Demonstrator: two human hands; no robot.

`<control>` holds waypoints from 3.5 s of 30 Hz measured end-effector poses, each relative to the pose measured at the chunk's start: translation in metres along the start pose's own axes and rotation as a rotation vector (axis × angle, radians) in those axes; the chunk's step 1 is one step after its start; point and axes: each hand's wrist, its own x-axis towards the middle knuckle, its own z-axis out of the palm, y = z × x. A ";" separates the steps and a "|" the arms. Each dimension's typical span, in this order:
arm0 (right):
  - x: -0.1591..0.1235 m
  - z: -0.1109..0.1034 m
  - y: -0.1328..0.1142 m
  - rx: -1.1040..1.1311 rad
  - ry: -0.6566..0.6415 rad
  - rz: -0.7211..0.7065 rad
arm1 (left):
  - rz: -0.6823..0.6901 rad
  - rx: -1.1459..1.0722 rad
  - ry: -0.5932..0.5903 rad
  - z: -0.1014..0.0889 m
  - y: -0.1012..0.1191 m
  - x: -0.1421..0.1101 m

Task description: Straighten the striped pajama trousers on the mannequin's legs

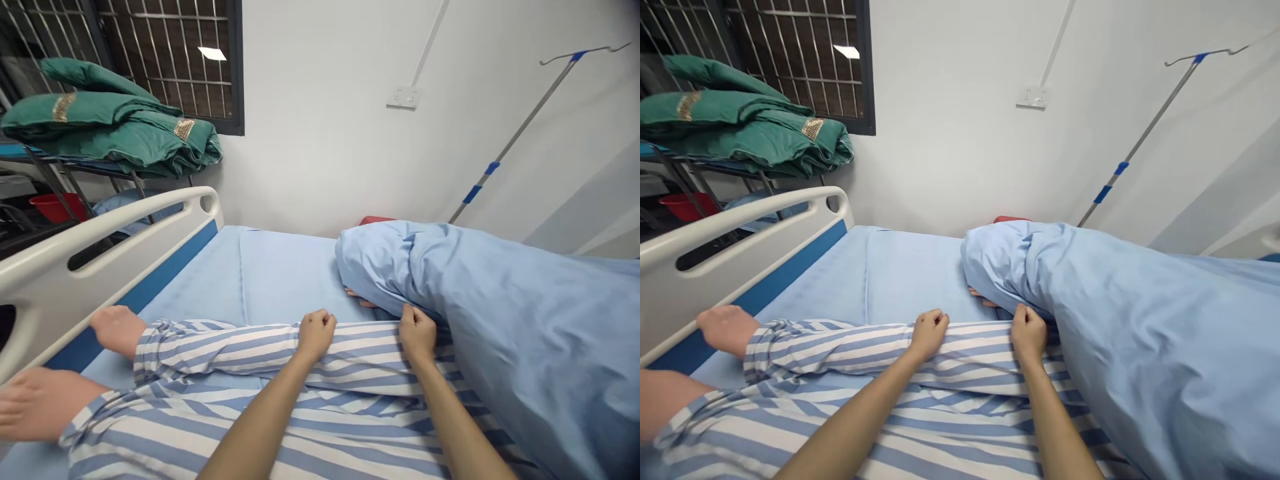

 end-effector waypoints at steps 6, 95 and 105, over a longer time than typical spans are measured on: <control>0.001 0.000 0.000 -0.114 -0.060 0.017 | -0.079 0.094 0.078 -0.110 -0.076 -0.013; -0.263 0.189 -0.272 0.646 -0.823 -0.222 | -0.104 0.391 0.300 -0.228 -0.172 -0.058; -0.257 0.191 -0.275 0.776 -0.796 -0.106 | -0.087 0.283 0.299 -0.233 -0.163 -0.047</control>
